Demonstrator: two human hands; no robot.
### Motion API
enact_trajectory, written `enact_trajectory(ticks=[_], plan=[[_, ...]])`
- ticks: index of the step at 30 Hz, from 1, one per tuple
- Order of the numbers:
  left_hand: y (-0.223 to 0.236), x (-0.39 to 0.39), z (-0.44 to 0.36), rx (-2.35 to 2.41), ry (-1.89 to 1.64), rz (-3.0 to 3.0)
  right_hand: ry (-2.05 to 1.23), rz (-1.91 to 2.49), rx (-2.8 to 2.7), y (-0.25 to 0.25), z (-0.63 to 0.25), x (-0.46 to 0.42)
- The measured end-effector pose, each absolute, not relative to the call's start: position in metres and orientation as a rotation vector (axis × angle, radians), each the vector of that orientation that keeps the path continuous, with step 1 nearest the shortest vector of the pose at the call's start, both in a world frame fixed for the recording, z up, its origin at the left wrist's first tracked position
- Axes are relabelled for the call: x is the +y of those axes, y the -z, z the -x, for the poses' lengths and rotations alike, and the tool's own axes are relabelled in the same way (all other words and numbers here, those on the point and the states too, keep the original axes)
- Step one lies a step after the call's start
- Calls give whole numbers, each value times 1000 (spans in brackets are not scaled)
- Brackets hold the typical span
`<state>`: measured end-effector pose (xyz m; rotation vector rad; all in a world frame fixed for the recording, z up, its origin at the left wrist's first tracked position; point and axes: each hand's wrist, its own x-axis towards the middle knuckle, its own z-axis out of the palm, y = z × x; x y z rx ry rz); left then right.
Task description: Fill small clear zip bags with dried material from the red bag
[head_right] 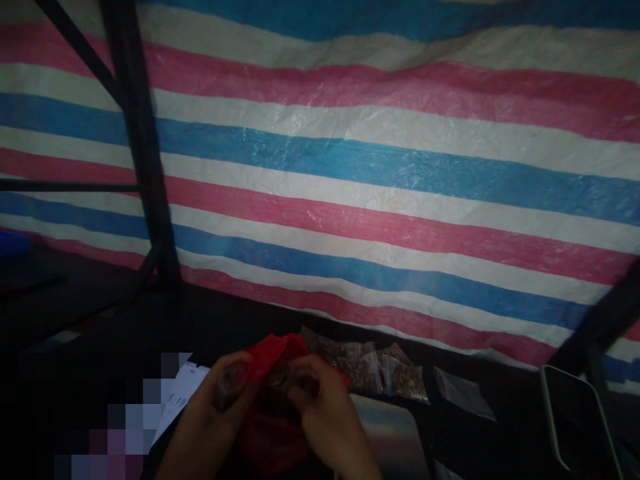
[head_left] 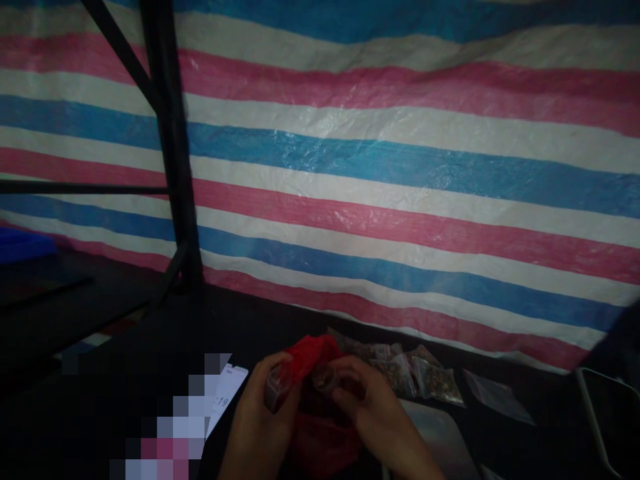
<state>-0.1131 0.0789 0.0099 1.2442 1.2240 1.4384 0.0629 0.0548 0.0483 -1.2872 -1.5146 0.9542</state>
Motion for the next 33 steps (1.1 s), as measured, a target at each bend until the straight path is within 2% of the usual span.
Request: enact_trajectory(ticks=[7, 13, 24, 28, 33], plan=[[-5, 75, 117, 1286, -1364, -1393, -802, 1362, -1597, -71, -40, 44], [-6, 73, 117, 1295, -1353, -1434, -489, 1414, -1892, -79, -24, 41], [-11, 72, 114, 1274, -1241, -1449, -360, 1277, -1891, -81, -26, 44], [-12, 73, 116, 1385, -1261, -1500, -379, 1400, -1821, -86, -46, 38], [-7, 65, 122, 1595, -1222, -1504, -416, 1844, -1934, -69, -55, 35]])
